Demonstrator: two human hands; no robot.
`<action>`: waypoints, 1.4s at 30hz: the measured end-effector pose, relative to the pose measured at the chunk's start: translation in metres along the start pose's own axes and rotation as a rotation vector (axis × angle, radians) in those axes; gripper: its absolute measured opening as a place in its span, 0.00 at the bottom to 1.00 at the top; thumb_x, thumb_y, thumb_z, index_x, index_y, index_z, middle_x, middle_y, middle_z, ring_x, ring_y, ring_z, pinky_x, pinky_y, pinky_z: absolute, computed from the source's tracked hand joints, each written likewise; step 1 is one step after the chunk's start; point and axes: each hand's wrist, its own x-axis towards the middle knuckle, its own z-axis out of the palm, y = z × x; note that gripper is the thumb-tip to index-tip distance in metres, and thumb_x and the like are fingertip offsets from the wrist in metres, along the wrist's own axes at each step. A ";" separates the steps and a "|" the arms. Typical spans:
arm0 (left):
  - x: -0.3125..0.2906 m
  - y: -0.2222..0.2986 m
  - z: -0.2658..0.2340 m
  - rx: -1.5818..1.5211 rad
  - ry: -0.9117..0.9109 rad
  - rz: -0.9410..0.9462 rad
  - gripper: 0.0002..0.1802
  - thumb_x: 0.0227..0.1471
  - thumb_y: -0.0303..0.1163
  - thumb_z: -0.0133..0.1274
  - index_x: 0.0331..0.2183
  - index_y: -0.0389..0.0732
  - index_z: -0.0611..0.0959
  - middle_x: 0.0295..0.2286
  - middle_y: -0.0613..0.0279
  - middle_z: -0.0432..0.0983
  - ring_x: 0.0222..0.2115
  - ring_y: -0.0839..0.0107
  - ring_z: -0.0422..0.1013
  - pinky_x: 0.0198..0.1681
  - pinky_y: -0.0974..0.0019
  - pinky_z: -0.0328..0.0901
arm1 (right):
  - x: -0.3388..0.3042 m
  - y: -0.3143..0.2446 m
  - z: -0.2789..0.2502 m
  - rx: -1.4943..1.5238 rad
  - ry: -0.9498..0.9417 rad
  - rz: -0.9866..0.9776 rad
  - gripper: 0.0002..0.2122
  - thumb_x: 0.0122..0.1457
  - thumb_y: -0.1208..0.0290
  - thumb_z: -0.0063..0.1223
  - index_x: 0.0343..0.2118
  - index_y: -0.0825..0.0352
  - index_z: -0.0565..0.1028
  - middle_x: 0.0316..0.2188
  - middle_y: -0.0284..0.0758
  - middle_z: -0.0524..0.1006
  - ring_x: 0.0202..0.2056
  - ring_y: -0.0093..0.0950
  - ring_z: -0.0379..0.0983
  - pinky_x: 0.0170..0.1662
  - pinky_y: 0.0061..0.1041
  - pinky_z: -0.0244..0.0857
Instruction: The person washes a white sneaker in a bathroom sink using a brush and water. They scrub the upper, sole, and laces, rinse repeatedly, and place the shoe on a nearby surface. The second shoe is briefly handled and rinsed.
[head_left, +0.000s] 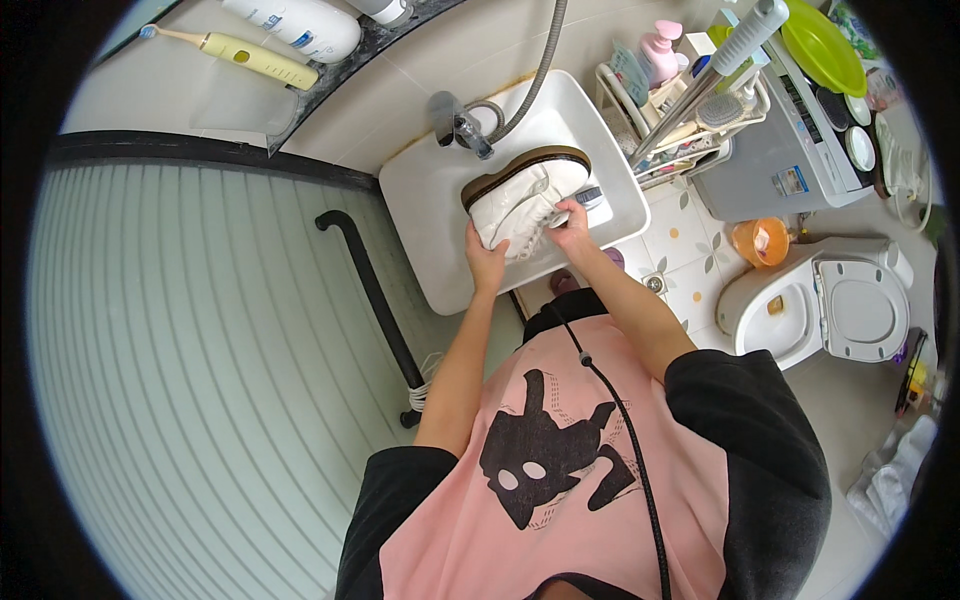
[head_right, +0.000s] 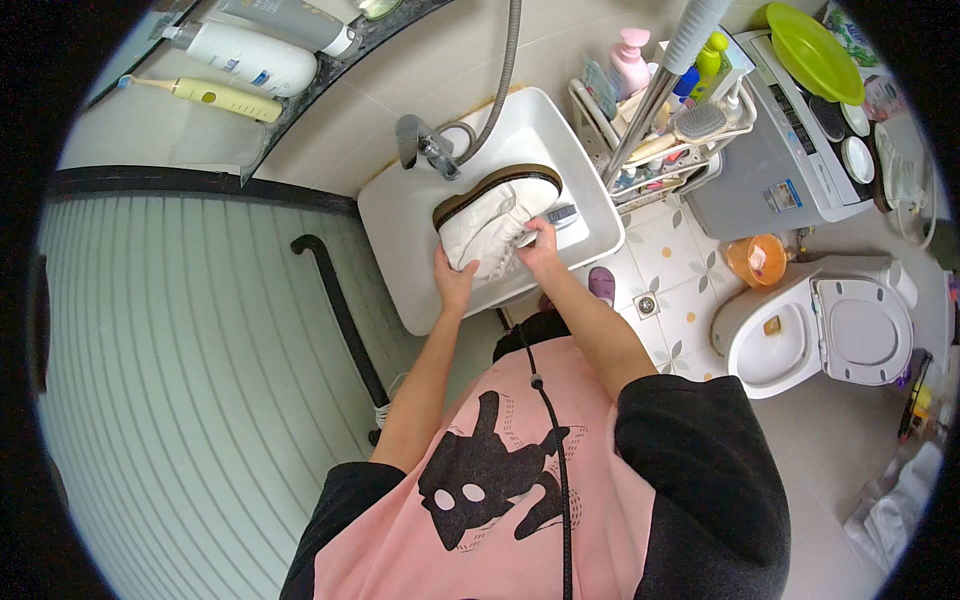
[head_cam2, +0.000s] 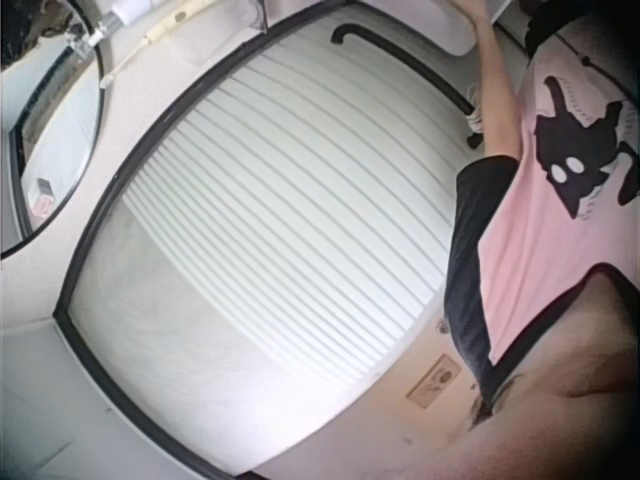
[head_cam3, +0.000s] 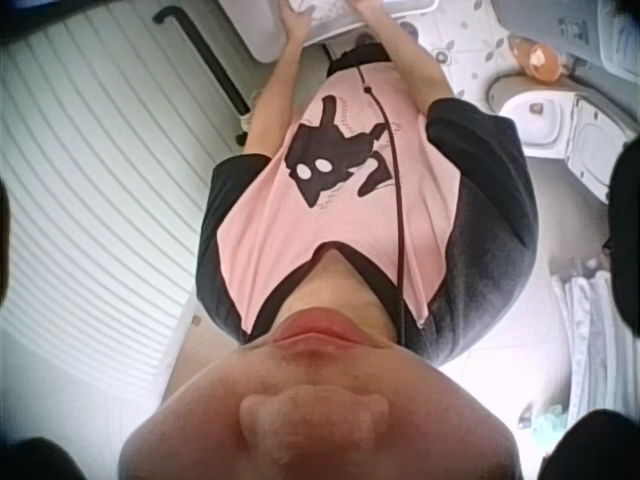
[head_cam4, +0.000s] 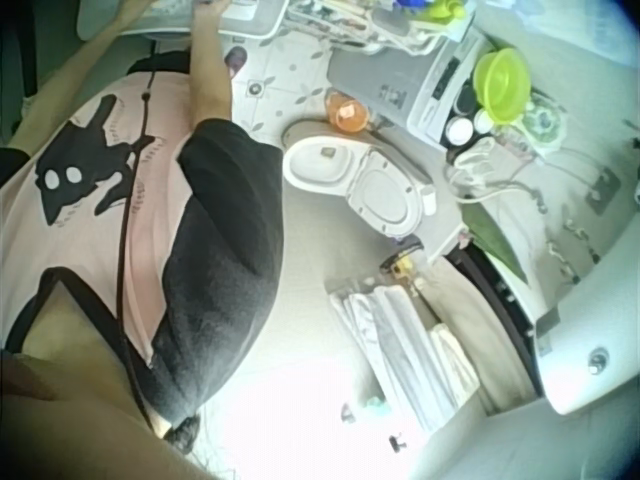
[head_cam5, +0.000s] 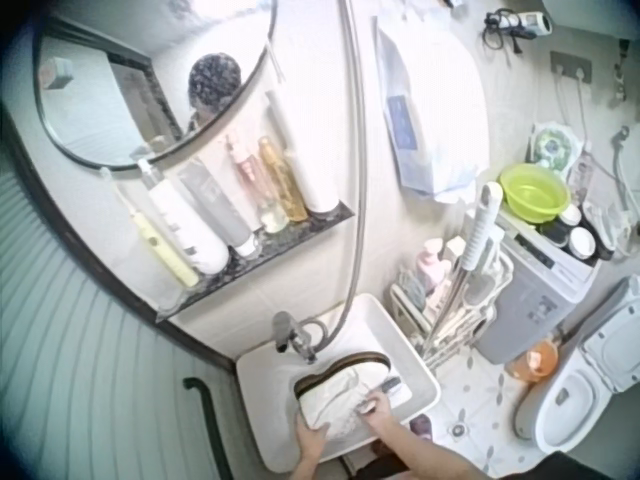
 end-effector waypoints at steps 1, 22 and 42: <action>0.002 -0.002 0.000 0.080 0.005 0.069 0.41 0.29 0.17 0.55 0.49 0.32 0.58 0.40 0.49 0.66 0.42 0.64 0.64 0.55 0.55 0.40 | -0.002 0.001 0.002 -0.009 0.027 0.014 0.13 0.31 0.79 0.42 0.26 0.67 0.69 0.28 0.36 0.71 0.34 0.38 0.65 0.45 0.36 0.57; -0.015 0.006 0.003 0.360 0.188 0.176 0.37 0.38 0.19 0.53 0.50 0.32 0.54 0.47 0.44 0.55 0.47 0.57 0.57 0.49 0.64 0.54 | -0.020 -0.011 0.025 -0.039 -0.351 0.095 0.15 0.39 0.71 0.41 0.33 0.65 0.71 0.31 0.33 0.73 0.35 0.30 0.69 0.42 0.29 0.62; 0.048 0.006 -0.023 -0.021 -0.264 -0.317 0.21 0.37 0.24 0.52 0.39 0.35 0.72 0.31 0.60 0.70 0.32 0.73 0.66 0.37 0.73 0.59 | -0.015 -0.014 0.010 -0.571 -0.026 0.007 0.06 0.32 0.79 0.43 0.18 0.64 0.64 0.20 0.33 0.62 0.23 0.31 0.59 0.26 0.28 0.58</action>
